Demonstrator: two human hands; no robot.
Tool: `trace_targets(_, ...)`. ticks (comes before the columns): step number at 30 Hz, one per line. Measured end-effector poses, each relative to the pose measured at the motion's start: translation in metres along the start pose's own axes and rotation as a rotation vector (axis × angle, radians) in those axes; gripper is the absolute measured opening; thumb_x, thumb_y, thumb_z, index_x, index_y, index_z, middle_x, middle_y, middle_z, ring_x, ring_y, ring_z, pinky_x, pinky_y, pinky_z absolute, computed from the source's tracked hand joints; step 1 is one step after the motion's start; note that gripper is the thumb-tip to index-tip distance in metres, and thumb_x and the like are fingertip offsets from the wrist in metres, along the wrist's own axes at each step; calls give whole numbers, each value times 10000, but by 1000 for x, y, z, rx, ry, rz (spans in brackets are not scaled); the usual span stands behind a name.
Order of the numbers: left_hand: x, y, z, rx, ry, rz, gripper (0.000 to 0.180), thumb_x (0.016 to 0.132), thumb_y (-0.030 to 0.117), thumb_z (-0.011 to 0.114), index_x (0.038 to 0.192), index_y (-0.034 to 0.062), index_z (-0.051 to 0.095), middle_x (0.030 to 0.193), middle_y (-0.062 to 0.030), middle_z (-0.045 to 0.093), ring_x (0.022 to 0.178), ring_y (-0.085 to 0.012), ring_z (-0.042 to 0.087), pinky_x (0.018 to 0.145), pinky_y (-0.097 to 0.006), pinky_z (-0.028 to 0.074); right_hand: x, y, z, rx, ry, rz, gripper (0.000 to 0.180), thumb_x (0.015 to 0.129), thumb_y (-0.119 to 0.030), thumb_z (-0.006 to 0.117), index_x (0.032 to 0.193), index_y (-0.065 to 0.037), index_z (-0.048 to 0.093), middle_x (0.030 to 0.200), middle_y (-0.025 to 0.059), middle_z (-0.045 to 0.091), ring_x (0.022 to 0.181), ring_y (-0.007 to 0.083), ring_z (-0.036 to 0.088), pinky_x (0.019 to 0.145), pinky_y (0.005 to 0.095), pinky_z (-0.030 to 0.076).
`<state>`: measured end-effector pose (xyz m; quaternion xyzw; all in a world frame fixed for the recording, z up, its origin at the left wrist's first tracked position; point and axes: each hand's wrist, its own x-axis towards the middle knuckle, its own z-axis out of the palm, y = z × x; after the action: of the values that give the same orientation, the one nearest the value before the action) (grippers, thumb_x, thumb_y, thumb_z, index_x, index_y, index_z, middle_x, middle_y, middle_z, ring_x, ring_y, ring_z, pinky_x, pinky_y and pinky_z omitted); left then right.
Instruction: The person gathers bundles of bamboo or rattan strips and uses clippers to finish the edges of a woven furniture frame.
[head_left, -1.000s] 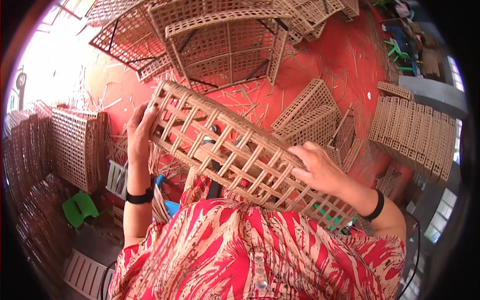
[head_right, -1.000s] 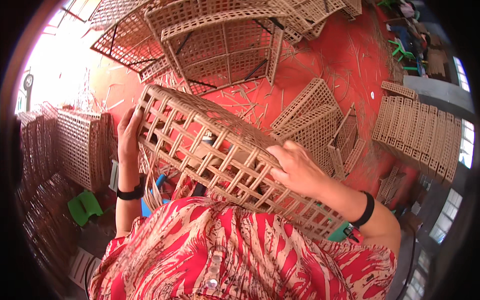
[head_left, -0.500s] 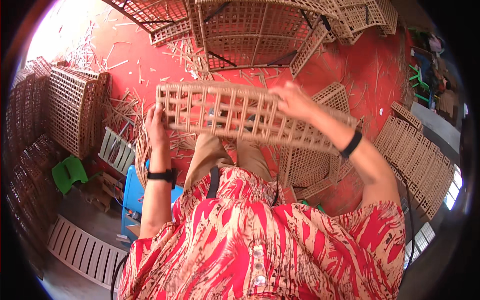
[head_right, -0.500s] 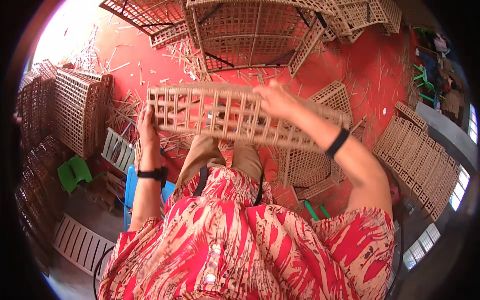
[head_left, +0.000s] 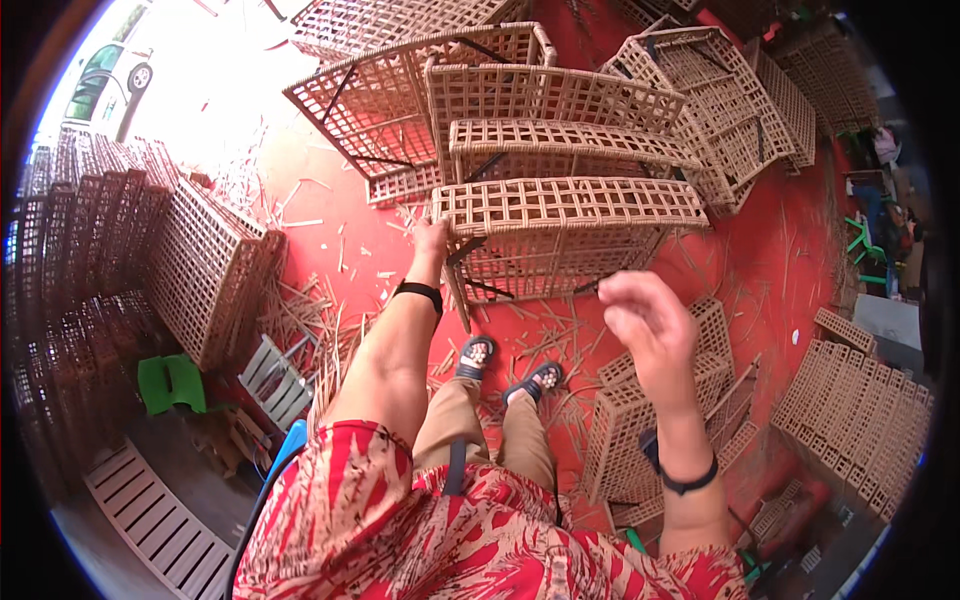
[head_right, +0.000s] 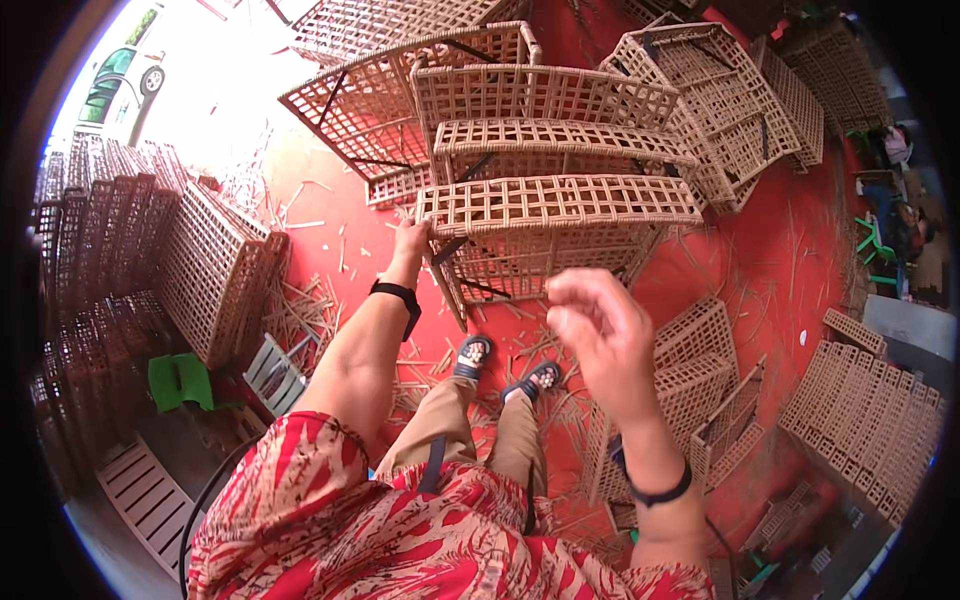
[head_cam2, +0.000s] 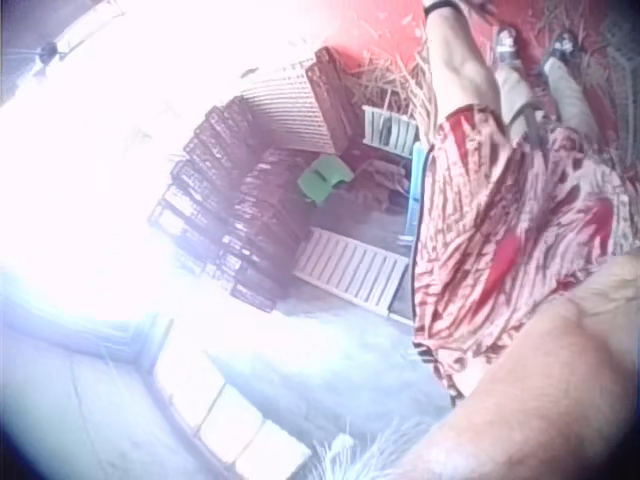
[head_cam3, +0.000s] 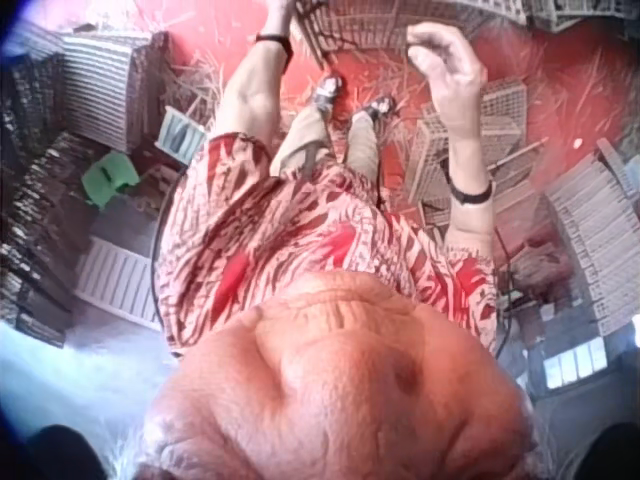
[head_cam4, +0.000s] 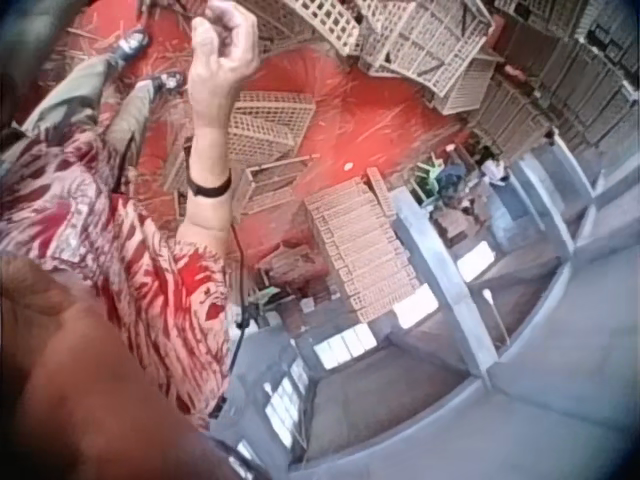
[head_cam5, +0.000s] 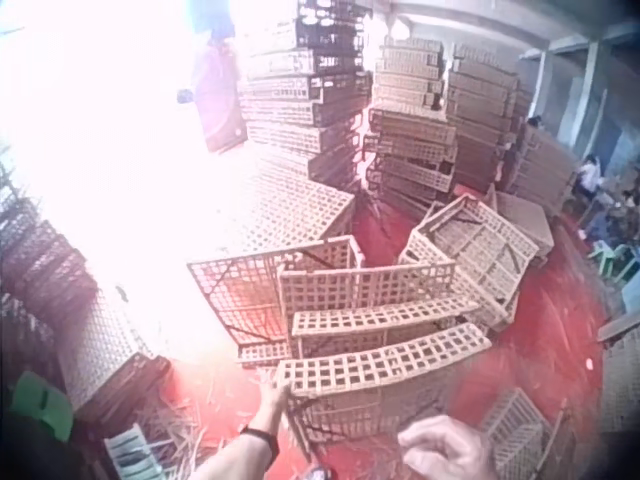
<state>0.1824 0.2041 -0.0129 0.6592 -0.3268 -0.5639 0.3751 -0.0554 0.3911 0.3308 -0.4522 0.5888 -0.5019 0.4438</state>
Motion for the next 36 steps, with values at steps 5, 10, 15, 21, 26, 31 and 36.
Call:
trace_targets(5,20,14,10,50,-220,100,292,809,218,580,951,-31,633,777,-42,633,679,-133,572,592,-264,448,-17,-80,-18,271,-209,-439,59,771,-23,584,715,-9,569,781,101,586,724,201,583,606,302,473)
trace_targets(10,29,-15,16,7,-142,-88,389,837,305,583,1058,-14,596,866,-75,622,668,-148,557,566,-254,429,-37,-158,-34,709,-173,-378,88,808,-18,591,866,-59,642,912,49,588,745,194,585,667,297,504)
trace_targets(15,-35,-27,25,-38,-107,-148,355,849,403,595,916,54,590,688,18,491,574,-87,439,477,-246,355,-38,-161,-18,743,85,-399,42,815,-28,591,836,-60,610,846,65,587,697,180,583,638,273,505)
trace_targets(21,-71,-72,-29,109,-22,-329,353,832,414,601,907,69,586,646,23,466,549,-90,428,469,-251,351,-43,-170,-5,737,260,-280,38,824,-40,590,799,-61,571,767,84,585,640,162,580,604,244,506)
trace_targets(26,-93,-98,-72,164,-11,-400,286,833,378,612,875,97,582,609,40,442,499,-64,401,415,-229,319,-20,-146,0,900,1,-519,76,800,-43,601,732,-71,585,777,13,527,642,136,535,579,246,476)
trace_targets(31,-101,-109,-114,179,9,-396,175,824,284,590,899,126,592,553,60,404,435,-62,365,387,-221,292,-22,-154,13,786,-77,-458,80,731,-25,641,752,-67,576,822,-14,556,711,103,549,608,220,478)
trace_targets(36,-102,-115,-129,253,-24,-384,232,810,310,630,938,119,603,608,55,443,487,-58,390,408,-228,307,-37,-158,17,762,128,-437,83,748,0,612,786,-44,553,801,37,563,670,139,544,594,234,484)
